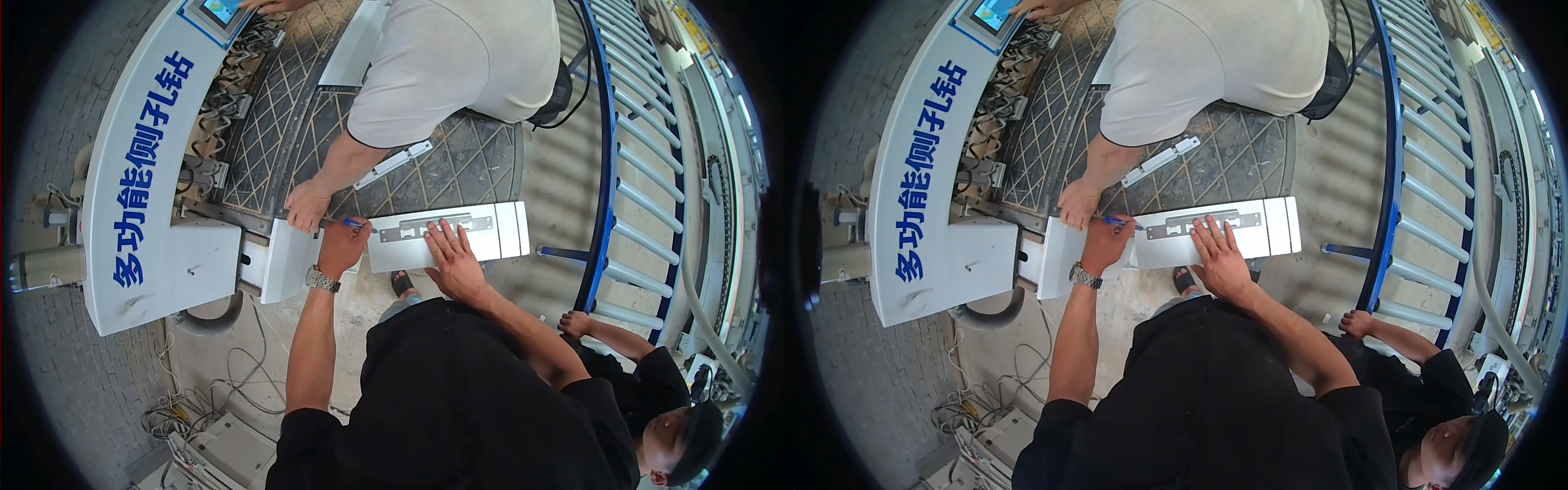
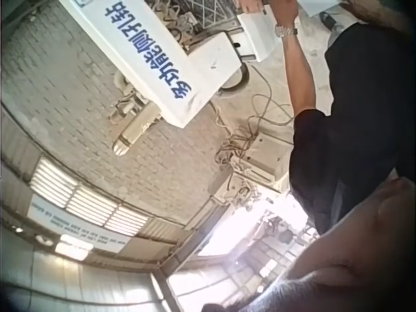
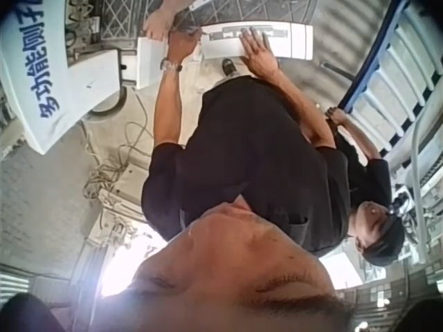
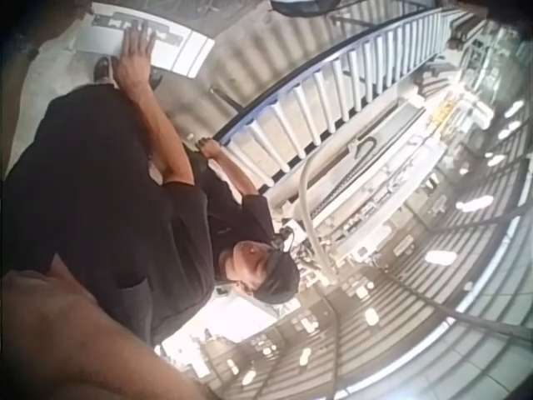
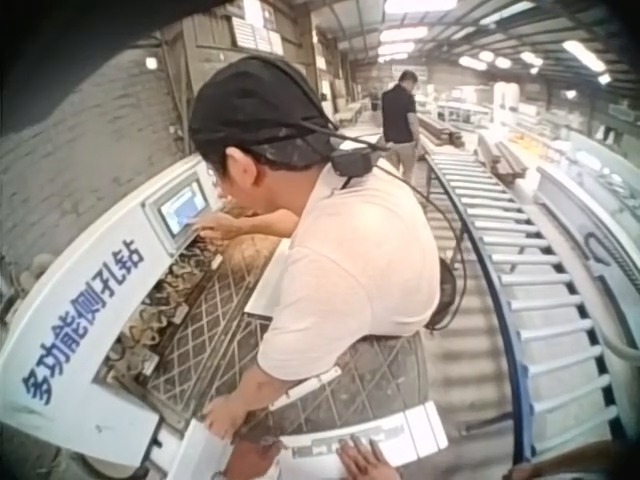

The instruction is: Measuring and marking wood panels with a pen and ruler.

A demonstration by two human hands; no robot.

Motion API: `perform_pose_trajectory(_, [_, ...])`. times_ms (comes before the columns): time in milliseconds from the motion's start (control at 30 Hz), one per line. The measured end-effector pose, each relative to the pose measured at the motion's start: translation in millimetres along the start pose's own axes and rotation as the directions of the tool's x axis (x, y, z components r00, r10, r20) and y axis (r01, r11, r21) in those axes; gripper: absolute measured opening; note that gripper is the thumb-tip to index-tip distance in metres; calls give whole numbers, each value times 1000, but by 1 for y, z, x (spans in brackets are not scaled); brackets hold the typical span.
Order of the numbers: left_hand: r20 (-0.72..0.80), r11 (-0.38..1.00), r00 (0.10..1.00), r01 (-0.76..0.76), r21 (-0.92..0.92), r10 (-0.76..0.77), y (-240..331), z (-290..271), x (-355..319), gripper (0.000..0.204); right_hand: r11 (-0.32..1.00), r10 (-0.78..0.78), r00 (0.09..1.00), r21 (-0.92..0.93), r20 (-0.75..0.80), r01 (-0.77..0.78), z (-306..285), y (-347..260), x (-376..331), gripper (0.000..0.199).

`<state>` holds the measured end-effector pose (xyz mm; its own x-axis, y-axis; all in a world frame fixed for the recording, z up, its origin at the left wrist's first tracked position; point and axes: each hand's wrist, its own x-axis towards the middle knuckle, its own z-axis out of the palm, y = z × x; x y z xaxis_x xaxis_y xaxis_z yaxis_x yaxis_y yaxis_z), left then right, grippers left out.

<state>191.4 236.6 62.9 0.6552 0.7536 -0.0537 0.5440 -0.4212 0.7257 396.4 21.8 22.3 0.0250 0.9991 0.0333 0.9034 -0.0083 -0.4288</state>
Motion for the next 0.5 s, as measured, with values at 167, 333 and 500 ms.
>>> perform_pose_trajectory(167, [-90, 999, 996, 7, -47, -11, -1, 6, -9, 21, 1000, 2, 1000, 6, -4, -2, 0, 0, 0, 79])
perform_pose_trajectory(333, [-124, 997, 989, 71, -36, -75, 2, 13, -22, 22, 1000, 1, 1000, -5, -11, -1, 1, 0, 0, 79])
perform_pose_trajectory(500, [-186, 982, 972, 122, -142, -147, 6, 18, -31, 18, 1000, 5, 1000, 4, -3, -5, 1, 0, 0, 79])
